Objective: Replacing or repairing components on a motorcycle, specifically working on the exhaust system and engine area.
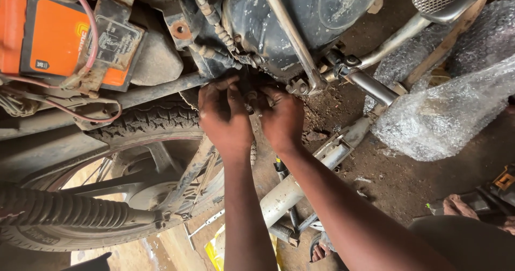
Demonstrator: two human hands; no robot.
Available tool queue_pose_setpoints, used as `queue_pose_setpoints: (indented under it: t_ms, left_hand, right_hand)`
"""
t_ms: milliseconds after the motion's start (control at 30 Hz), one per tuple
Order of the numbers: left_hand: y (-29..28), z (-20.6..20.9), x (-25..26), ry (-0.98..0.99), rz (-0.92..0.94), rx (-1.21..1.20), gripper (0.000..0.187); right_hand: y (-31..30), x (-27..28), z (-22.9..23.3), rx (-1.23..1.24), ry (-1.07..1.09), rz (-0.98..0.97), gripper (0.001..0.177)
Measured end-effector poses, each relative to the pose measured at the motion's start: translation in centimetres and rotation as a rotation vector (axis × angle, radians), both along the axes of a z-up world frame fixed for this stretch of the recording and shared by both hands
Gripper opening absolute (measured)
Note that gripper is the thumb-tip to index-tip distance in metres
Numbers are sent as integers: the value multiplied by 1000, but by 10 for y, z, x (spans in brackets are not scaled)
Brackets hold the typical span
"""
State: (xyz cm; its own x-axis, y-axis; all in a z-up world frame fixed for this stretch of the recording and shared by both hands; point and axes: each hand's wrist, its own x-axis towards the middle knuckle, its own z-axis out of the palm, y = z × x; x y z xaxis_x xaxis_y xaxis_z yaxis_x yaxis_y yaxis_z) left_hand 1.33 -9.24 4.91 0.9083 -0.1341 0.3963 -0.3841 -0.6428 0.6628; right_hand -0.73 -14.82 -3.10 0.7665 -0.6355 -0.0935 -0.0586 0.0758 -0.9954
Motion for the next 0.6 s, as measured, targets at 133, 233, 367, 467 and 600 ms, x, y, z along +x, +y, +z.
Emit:
queue_pose_setpoints:
  t_ms: [133,233,367,467,600]
  left_hand:
    - [-1,-2,0,-64,-14,6,15]
    - [-2,0,-1,12,12,-33,16]
    - [-3,-1,0,6,26,-12,19]
    - [-1,-2,0,3,6,-42,17]
    - [-4,0,0,16,14,-67,15]
  right_hand:
    - [4,1,-6,-53,-24,-16,15]
    - [7,2,-8,-98,-4,-15,14]
    - [11,2,-15,-162,-40,-62,15]
    - [12,1,-18,-200,-34,-76,18]
    - [11,-8,-31,-236,24,-33,13]
